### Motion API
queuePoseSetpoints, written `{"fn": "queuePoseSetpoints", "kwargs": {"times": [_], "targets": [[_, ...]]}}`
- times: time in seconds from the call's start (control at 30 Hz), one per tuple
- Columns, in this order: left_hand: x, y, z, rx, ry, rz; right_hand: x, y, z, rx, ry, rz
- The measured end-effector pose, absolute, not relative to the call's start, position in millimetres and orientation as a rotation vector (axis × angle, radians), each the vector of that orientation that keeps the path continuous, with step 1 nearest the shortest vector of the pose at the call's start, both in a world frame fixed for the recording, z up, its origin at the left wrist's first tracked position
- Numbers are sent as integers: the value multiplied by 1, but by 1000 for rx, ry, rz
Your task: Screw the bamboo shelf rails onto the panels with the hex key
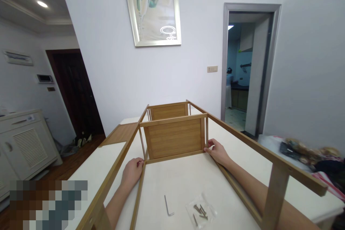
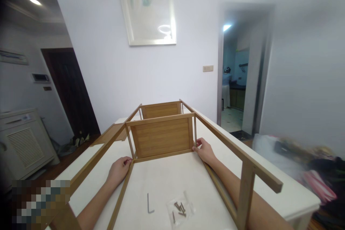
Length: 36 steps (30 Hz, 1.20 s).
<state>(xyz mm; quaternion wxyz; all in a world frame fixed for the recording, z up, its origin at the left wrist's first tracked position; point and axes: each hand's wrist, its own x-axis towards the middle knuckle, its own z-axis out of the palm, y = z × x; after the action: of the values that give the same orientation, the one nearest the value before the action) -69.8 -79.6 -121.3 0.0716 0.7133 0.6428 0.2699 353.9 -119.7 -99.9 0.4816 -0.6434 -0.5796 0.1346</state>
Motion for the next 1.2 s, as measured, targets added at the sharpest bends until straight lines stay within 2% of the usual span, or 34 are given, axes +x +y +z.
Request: {"fn": "queuePoseSetpoints", "kwargs": {"times": [0.67, 0.87, 0.97, 1.2], "targets": [[-73, -81, -120, 2086, 1867, 854, 349, -124, -96, -1600, -1461, 235], [-72, -86, -116, 2056, 1825, 821, 332, -138, -80, -1585, -1495, 144], [-71, -89, -114, 2050, 1821, 818, 318, -148, -69, -1503, -1682, 296], [-69, -92, -110, 2055, 1835, 806, 298, -170, -57, -1211, -2265, 1074]]}}
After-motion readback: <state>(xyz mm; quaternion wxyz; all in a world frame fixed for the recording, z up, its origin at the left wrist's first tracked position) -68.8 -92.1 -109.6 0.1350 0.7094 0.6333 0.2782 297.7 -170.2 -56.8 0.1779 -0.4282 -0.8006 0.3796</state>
